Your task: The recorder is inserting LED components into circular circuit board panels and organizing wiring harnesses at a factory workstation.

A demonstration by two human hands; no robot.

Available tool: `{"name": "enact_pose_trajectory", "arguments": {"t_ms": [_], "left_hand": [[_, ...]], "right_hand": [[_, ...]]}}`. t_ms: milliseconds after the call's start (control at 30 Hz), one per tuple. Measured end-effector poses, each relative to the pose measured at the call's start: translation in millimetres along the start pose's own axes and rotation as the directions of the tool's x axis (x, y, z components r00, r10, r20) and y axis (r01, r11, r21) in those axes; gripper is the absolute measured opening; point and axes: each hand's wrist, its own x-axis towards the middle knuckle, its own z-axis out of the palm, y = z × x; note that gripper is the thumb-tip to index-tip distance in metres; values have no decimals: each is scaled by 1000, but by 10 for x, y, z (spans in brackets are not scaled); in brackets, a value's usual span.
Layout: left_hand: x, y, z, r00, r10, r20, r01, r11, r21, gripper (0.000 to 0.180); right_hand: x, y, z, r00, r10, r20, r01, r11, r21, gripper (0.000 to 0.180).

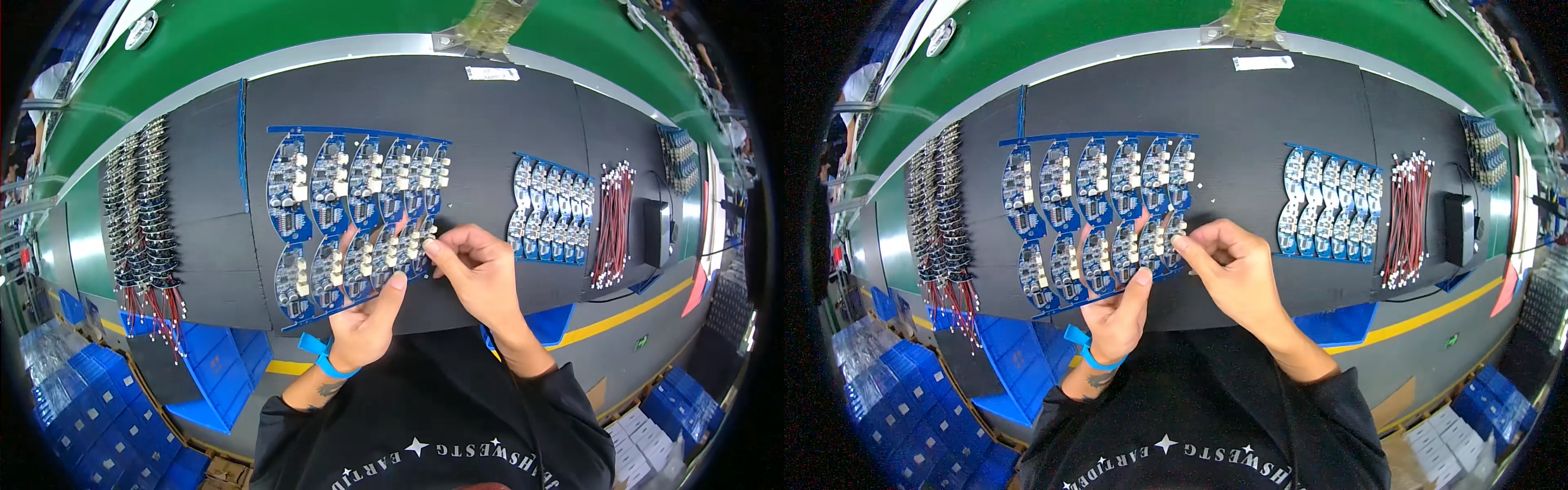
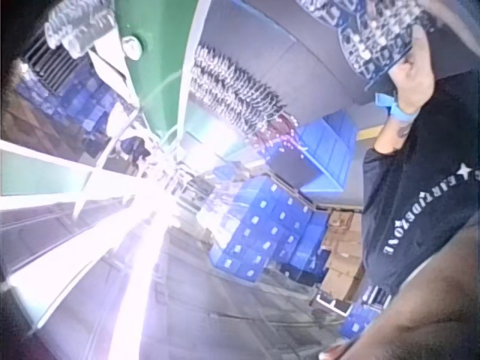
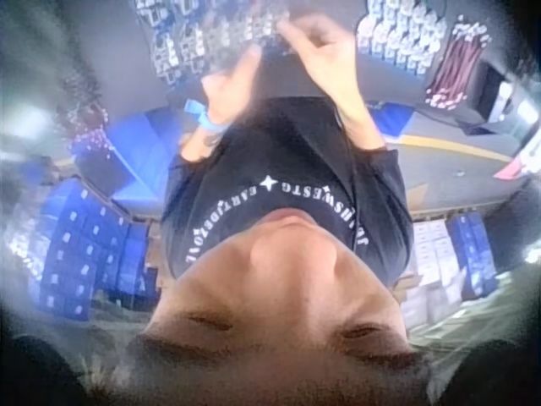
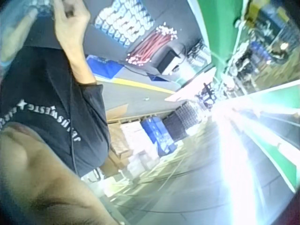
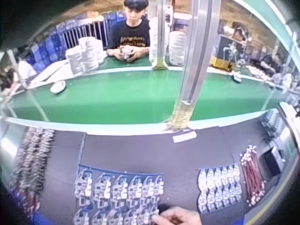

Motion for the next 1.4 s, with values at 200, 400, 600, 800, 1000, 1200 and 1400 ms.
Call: {"name": "enact_pose_trajectory", "arguments": {"t_ms": [200,400,600,800,1000,1200,1400], "left_hand": [[-39,55,-136,990,99,99,-140,738,660,43],[-12,52,-122,989,142,38,-120,636,762,31],[-2,24,-129,987,149,59,-148,702,697,38],[96,22,-113,933,287,217,-354,619,701,46],[59,74,-141,989,142,51,-138,714,686,41],[77,46,-233,989,143,-24,-89,731,677,32],[58,29,-226,996,94,4,-73,741,667,39]], "right_hand": [[13,-10,76,993,-112,46,120,967,-226,13],[31,-42,145,932,-357,68,356,859,-368,12],[51,57,213,991,-76,112,80,996,-32,12],[25,-76,266,982,-137,129,153,981,-119,13],[100,-47,175,979,38,198,-12,992,-129,15],[86,-53,223,976,-64,207,98,982,-160,15],[99,-68,366,973,44,228,-75,989,127,10]]}}
